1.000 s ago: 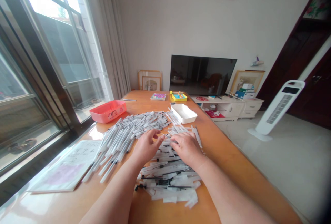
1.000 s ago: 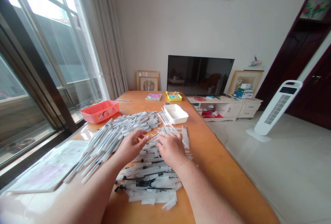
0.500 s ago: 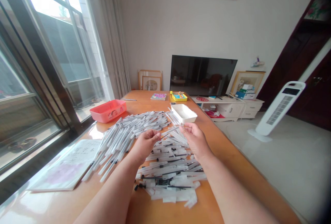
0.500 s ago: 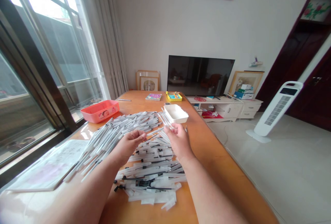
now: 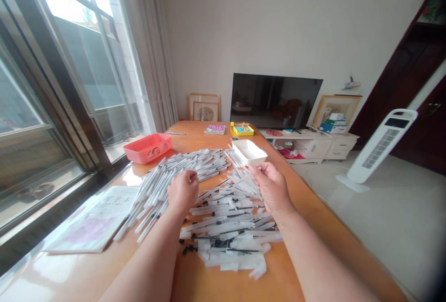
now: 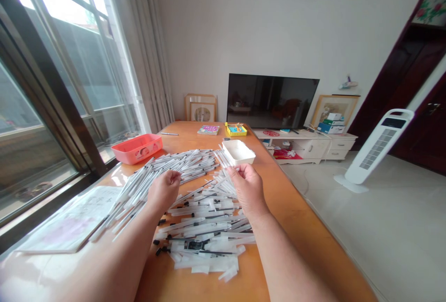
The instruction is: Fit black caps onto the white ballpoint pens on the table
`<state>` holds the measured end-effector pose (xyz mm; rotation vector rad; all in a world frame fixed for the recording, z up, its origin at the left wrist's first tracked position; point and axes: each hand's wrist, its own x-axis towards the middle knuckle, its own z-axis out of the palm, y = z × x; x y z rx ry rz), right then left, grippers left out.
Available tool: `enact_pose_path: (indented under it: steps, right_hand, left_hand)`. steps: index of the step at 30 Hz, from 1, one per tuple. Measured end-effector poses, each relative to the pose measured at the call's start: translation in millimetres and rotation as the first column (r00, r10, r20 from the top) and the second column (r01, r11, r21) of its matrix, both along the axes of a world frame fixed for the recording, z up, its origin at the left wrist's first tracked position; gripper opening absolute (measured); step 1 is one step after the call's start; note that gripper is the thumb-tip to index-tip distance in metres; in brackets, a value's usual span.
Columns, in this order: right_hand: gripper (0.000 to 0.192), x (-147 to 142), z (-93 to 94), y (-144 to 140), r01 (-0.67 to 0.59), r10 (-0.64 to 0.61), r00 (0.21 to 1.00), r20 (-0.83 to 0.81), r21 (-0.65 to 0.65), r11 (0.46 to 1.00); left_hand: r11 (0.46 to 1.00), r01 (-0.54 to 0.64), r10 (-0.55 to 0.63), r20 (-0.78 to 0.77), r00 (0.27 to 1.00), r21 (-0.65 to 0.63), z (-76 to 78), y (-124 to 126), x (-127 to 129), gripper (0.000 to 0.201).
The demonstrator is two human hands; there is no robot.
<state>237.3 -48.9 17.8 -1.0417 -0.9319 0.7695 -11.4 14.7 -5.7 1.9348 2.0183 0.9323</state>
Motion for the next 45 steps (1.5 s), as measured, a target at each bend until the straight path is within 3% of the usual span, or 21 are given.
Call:
enact_pose_path:
  steps: [3, 6, 10, 14, 17, 20, 24, 29, 33, 37, 41, 45]
  right_hand:
    - [0.038, 5.4, 5.2, 0.9, 0.057, -0.049, 0.991, -0.121, 0.065, 0.996]
    - [0.037, 14.2, 10.0, 3.2, 0.136, -0.105, 0.966, -0.235, 0.121, 0.983]
    - [0.034, 26.0, 12.9, 6.4, 0.263, -0.205, 0.929, -0.31, 0.159, 0.952]
    - [0.032, 32.6, 9.1, 10.0, 0.331, -0.281, 0.917, -0.284, 0.147, 0.932]
    - [0.03, 33.5, -0.5, 14.3, 0.305, -0.297, 0.947, -0.126, 0.052, 0.951]
    - [0.024, 32.6, -13.8, 18.8, 0.253, -0.233, 0.953, 0.193, -0.086, 0.964]
    - [0.009, 29.4, -27.4, 20.7, 0.277, -0.125, 0.763, 0.634, -0.145, 0.95]
    - [0.004, 17.6, -33.5, 16.0, 0.225, 0.034, 0.569, 0.821, -0.196, 0.955]
    - [0.004, 5.2, -34.9, 12.9, 0.177, 0.091, 0.481, 0.872, -0.198, 0.964]
    - [0.011, -0.5, -32.9, 11.2, 0.104, 0.138, 0.448, 0.883, -0.205, 0.973]
    - [0.02, 0.4, -31.0, 12.2, 0.063, 0.126, 0.488, 0.863, -0.179, 0.982]
    - [0.024, 3.0, -32.3, 16.2, 0.07, 0.093, 0.617, 0.781, -0.172, 0.983]
  left_hand:
    - [0.999, -0.013, 0.005, -0.198, 0.98, -0.038, -1.4, -3.4, 3.6, 0.03]
    - [0.998, 0.027, -0.041, -0.3, 0.953, -0.052, -7.6, -3.9, 6.6, 0.034]
    - [0.998, 0.05, -0.063, -0.363, 0.93, -0.045, -14.2, -2.2, 5.9, 0.036]
    - [0.998, 0.047, -0.058, -0.379, 0.924, -0.04, -14.2, -2.4, 4.9, 0.035]
    - [0.998, 0.044, -0.061, -0.382, 0.922, -0.054, -12.3, -3.0, 4.6, 0.031]
    - [0.997, 0.043, -0.066, -0.384, 0.921, -0.068, -11.2, -3.0, 4.2, 0.027]
    - [0.997, 0.026, -0.05, -0.378, 0.924, -0.069, -11.3, -3.0, 4.3, 0.027]
    - [0.998, 0.015, -0.037, -0.339, 0.94, -0.065, -5.8, -6.8, 6.9, 0.028]
    - [0.996, 0.033, -0.054, -0.268, 0.962, -0.083, 1.8, -8.9, 9.2, 0.025]
    - [0.995, 0.062, -0.072, -0.136, 0.988, -0.08, 2.1, -3.7, 7.9, 0.021]
    - [0.99, 0.128, -0.119, 0.139, 0.983, -0.053, 0.9, -1.3, 8.8, 0.02]
    - [0.959, 0.28, -0.224, 0.505, 0.834, -0.036, 8.8, -11.1, 15.7, 0.026]
